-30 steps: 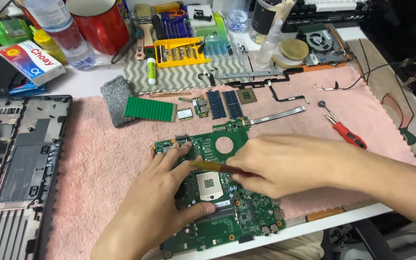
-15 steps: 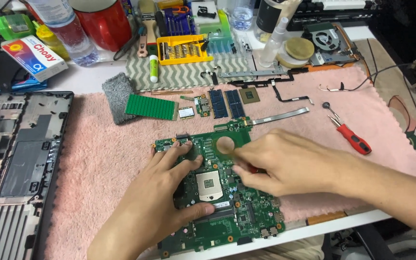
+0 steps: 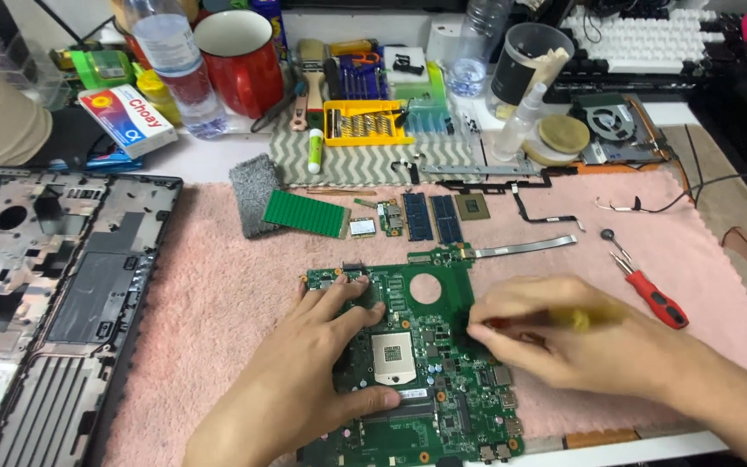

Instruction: The person uses a brush to clean dust and debris from a green laptop motherboard. They systematically brush different areas of the board, including around the CPU socket and RAM slots, while holding the board steady with their other hand. The person also lifts and rotates the motherboard to access different sides.

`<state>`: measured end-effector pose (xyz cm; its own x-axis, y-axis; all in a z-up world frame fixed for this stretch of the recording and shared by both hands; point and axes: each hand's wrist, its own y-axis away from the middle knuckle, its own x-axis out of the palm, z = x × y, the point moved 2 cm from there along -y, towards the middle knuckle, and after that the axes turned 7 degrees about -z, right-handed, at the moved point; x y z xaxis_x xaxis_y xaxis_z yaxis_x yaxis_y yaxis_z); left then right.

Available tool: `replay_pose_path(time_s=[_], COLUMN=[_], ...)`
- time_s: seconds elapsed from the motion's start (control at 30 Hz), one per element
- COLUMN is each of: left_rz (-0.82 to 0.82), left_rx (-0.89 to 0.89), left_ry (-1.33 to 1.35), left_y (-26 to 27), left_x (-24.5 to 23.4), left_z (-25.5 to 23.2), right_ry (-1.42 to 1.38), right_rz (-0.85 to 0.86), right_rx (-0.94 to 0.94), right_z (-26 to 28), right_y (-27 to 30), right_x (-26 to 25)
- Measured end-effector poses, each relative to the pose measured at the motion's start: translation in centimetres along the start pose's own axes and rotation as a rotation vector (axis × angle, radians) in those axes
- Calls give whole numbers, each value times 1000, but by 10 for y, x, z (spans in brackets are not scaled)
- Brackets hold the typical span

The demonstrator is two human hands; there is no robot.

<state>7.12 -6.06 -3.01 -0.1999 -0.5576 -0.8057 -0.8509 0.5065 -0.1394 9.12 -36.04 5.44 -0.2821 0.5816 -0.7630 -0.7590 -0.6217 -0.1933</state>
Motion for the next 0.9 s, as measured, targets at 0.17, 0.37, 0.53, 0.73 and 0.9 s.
replay_pose_path(time_s=[0.17, 0.37, 0.53, 0.73, 0.9], left_rz=[-29, -24, 4, -29, -72], left_rx=[15, 25, -29, -15, 41], left_ry=[-5, -20, -17, -7, -29], left_y=[-2, 1, 0, 1, 1], left_x=[3, 4, 4, 3, 3], left_z=[3, 5, 4, 3, 3], right_ry=[284, 174, 147, 281, 235], right_rz=[19, 61, 186, 327, 149], right_rx=[94, 352, 569, 618, 312], right_z=[-42, -42, -36, -44, -43], right_y=[28, 37, 30, 33, 36], right_x=[6, 11, 7, 15, 15])
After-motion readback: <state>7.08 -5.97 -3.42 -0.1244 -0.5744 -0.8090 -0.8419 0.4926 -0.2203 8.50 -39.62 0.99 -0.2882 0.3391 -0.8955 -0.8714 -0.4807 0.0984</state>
